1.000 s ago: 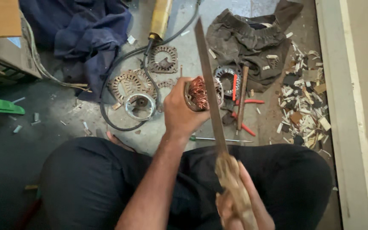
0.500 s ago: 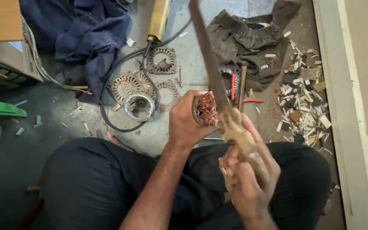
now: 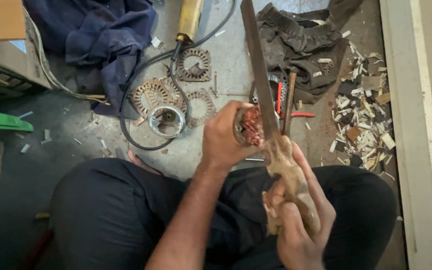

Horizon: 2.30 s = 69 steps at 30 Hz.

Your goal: The person sits on the floor holding an electric motor armature with copper windings and saws through the copper coils with a hand hacksaw, rotating the armature to cut different sides. At the end they hold up the part and touch a phone on their lap.

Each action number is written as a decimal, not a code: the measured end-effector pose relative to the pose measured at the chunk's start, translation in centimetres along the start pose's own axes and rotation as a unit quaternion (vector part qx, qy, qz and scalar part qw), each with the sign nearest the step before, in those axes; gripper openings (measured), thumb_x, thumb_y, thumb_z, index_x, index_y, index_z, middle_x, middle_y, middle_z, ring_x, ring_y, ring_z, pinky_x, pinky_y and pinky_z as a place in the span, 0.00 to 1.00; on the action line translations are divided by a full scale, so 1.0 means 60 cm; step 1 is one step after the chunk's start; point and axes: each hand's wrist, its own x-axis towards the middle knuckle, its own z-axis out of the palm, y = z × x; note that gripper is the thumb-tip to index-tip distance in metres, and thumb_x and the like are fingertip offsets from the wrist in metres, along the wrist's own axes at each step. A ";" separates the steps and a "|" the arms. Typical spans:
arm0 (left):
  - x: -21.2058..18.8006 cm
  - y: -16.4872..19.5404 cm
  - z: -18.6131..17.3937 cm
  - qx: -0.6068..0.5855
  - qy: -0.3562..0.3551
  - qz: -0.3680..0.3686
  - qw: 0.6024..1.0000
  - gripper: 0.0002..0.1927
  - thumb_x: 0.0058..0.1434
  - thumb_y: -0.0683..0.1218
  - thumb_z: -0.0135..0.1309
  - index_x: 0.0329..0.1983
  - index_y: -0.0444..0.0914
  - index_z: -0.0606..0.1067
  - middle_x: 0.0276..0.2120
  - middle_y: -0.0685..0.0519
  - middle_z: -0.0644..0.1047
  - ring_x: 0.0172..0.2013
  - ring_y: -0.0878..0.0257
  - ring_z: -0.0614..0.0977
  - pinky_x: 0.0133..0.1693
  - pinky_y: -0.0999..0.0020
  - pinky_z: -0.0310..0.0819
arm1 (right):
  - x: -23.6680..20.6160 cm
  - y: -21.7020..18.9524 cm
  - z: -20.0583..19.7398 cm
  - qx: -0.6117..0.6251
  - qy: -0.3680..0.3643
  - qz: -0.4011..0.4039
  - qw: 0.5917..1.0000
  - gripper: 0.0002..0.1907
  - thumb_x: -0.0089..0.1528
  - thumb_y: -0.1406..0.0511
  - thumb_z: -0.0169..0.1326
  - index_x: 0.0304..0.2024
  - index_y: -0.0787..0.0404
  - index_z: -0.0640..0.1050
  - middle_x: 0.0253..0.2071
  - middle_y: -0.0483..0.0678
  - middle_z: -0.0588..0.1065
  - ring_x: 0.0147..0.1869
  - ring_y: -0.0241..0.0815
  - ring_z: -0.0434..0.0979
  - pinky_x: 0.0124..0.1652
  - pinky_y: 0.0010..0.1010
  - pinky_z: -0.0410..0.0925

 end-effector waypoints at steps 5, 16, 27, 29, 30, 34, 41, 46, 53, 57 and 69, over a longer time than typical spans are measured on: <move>-0.001 0.017 0.020 0.024 -0.023 -0.004 0.999 0.34 0.38 0.51 0.78 0.46 0.41 0.75 0.36 0.51 0.81 0.39 0.52 0.85 0.41 0.61 0.79 | -0.007 0.004 -0.016 -0.013 0.015 -0.024 1.000 0.38 0.59 0.72 0.42 0.74 0.76 0.61 0.32 0.45 0.69 0.33 0.31 0.67 0.37 0.24 0.66; 0.020 0.008 0.028 0.036 -0.040 -0.008 0.999 0.40 0.30 0.50 0.78 0.46 0.38 0.71 0.38 0.47 0.80 0.40 0.48 0.84 0.42 0.58 0.79 | 0.040 -0.011 -0.017 0.103 -0.001 0.017 0.994 0.39 0.57 0.76 0.40 0.75 0.76 0.61 0.28 0.46 0.66 0.29 0.33 0.63 0.32 0.28 0.65; 0.019 -0.007 0.014 0.019 -0.022 -0.005 1.000 0.35 0.37 0.48 0.77 0.48 0.40 0.72 0.40 0.49 0.81 0.41 0.51 0.85 0.44 0.62 0.81 | 0.027 -0.017 0.010 0.002 0.001 0.017 1.000 0.39 0.57 0.76 0.40 0.74 0.74 0.64 0.29 0.46 0.69 0.29 0.32 0.65 0.33 0.25 0.66; 0.018 -0.004 0.014 0.029 -0.021 0.002 0.999 0.35 0.37 0.48 0.77 0.48 0.40 0.73 0.39 0.49 0.81 0.41 0.51 0.85 0.44 0.61 0.80 | 0.013 0.007 -0.001 0.013 0.006 -0.004 1.000 0.38 0.58 0.75 0.41 0.74 0.73 0.63 0.31 0.46 0.70 0.30 0.32 0.67 0.34 0.25 0.68; 0.023 -0.001 0.017 0.037 -0.018 0.003 0.999 0.35 0.36 0.48 0.77 0.48 0.40 0.73 0.38 0.48 0.81 0.41 0.51 0.85 0.43 0.60 0.80 | 0.005 0.022 -0.006 0.016 0.011 -0.014 1.000 0.38 0.59 0.74 0.42 0.74 0.73 0.62 0.32 0.47 0.70 0.31 0.32 0.68 0.35 0.25 0.69; 0.069 -0.010 0.013 0.048 0.042 -0.154 0.986 0.34 0.37 0.53 0.79 0.43 0.40 0.74 0.36 0.52 0.83 0.39 0.57 0.86 0.45 0.62 0.79 | -0.051 0.076 -0.041 0.124 0.018 0.071 0.990 0.39 0.62 0.68 0.50 0.74 0.75 0.58 0.49 0.51 0.79 0.37 0.35 0.77 0.40 0.26 0.70; 0.070 -0.044 -0.029 0.000 0.086 -0.089 0.992 0.36 0.40 0.52 0.78 0.50 0.40 0.75 0.42 0.52 0.84 0.43 0.62 0.87 0.49 0.66 0.81 | -0.063 0.061 -0.138 0.160 -0.068 0.058 0.983 0.37 0.61 0.72 0.45 0.74 0.77 0.60 0.40 0.50 0.75 0.34 0.34 0.72 0.37 0.26 0.68; 0.027 -0.027 -0.014 0.031 0.069 -0.083 0.994 0.35 0.40 0.54 0.80 0.47 0.40 0.74 0.39 0.52 0.84 0.40 0.60 0.88 0.45 0.67 0.82 | -0.002 -0.009 -0.048 0.107 -0.063 -0.052 0.991 0.37 0.60 0.75 0.42 0.74 0.78 0.61 0.34 0.49 0.72 0.31 0.34 0.69 0.35 0.26 0.67; 0.021 -0.013 0.000 0.017 0.054 -0.035 0.998 0.34 0.37 0.44 0.73 0.49 0.39 0.73 0.39 0.50 0.82 0.40 0.54 0.86 0.44 0.63 0.81 | 0.044 -0.010 0.028 0.074 -0.039 -0.014 0.996 0.37 0.60 0.77 0.38 0.74 0.77 0.63 0.29 0.47 0.68 0.28 0.32 0.64 0.31 0.25 0.65; 0.021 -0.014 -0.003 0.005 0.062 -0.070 0.996 0.32 0.38 0.45 0.73 0.47 0.39 0.73 0.36 0.50 0.82 0.37 0.54 0.87 0.42 0.62 0.81 | 0.010 0.007 0.023 0.060 -0.024 -0.006 0.998 0.37 0.58 0.76 0.38 0.72 0.76 0.64 0.30 0.47 0.71 0.27 0.31 0.66 0.30 0.22 0.65; 0.023 -0.008 0.004 0.038 0.043 -0.065 0.996 0.35 0.36 0.51 0.76 0.46 0.40 0.72 0.37 0.50 0.81 0.39 0.54 0.86 0.43 0.61 0.80 | -0.074 0.045 -0.072 0.191 -0.058 0.070 0.977 0.38 0.68 0.66 0.53 0.75 0.76 0.56 0.42 0.62 0.78 0.34 0.42 0.77 0.36 0.31 0.71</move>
